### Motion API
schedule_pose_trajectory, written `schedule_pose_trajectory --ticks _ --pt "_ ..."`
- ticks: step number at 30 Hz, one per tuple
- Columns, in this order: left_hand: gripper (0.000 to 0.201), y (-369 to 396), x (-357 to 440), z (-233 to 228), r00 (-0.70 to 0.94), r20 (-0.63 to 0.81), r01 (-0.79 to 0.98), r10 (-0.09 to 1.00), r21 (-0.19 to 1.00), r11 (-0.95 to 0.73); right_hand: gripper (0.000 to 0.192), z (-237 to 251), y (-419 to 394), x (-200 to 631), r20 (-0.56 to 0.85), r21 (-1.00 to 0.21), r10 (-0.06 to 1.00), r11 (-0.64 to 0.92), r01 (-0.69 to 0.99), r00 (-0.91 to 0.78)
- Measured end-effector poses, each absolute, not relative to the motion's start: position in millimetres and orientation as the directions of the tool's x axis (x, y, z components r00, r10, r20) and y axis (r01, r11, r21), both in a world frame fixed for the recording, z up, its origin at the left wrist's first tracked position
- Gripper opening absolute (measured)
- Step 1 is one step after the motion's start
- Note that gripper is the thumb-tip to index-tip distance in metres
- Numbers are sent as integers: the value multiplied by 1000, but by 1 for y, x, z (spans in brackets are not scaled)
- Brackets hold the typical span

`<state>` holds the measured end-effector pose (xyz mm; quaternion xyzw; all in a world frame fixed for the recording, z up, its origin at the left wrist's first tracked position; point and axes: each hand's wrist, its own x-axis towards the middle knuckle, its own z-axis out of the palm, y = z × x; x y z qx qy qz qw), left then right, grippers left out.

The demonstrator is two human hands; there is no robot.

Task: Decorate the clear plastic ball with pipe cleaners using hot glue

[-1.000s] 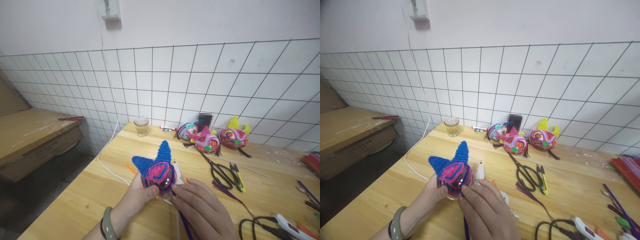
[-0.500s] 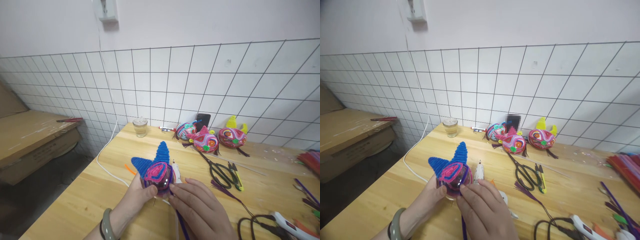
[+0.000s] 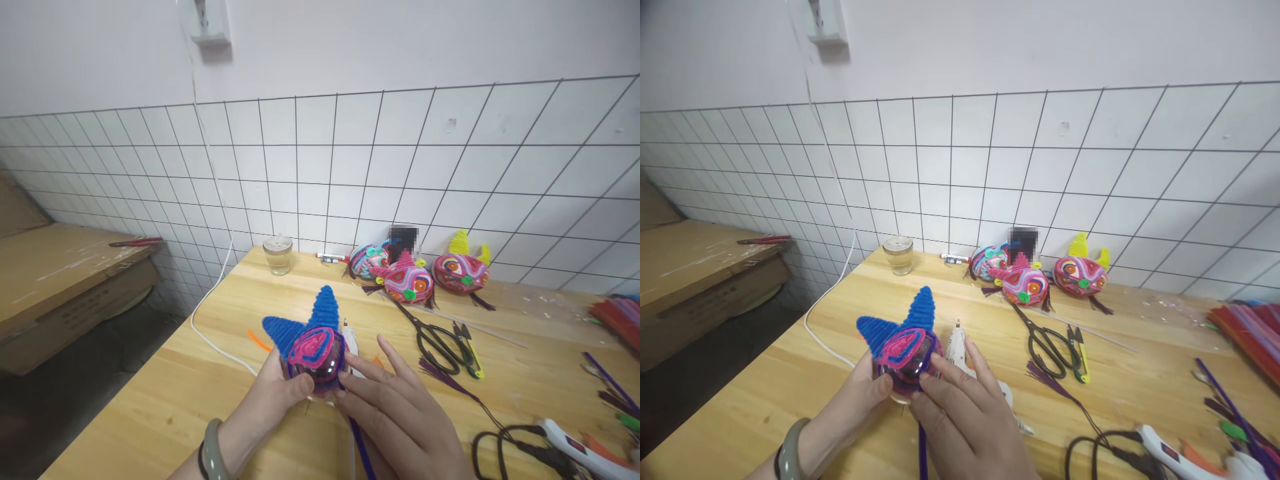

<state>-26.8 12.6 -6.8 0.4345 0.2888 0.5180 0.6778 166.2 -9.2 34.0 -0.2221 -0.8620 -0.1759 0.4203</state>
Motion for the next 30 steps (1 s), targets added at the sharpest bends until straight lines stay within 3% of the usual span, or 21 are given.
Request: schedule_pose_trajectory --ticks 5,25,30 --pt "60 11 -26 -2 323 65 -452 944 887 93 16 38 -7 167 795 73 255 861 503 -551" --pt "57 12 -27 0 322 81 -440 943 895 73 18 43 -6 168 764 100 248 866 489 -596" --pt "59 13 -26 -2 345 68 -457 936 883 104 18 48 -8 168 789 161 244 803 573 -564"
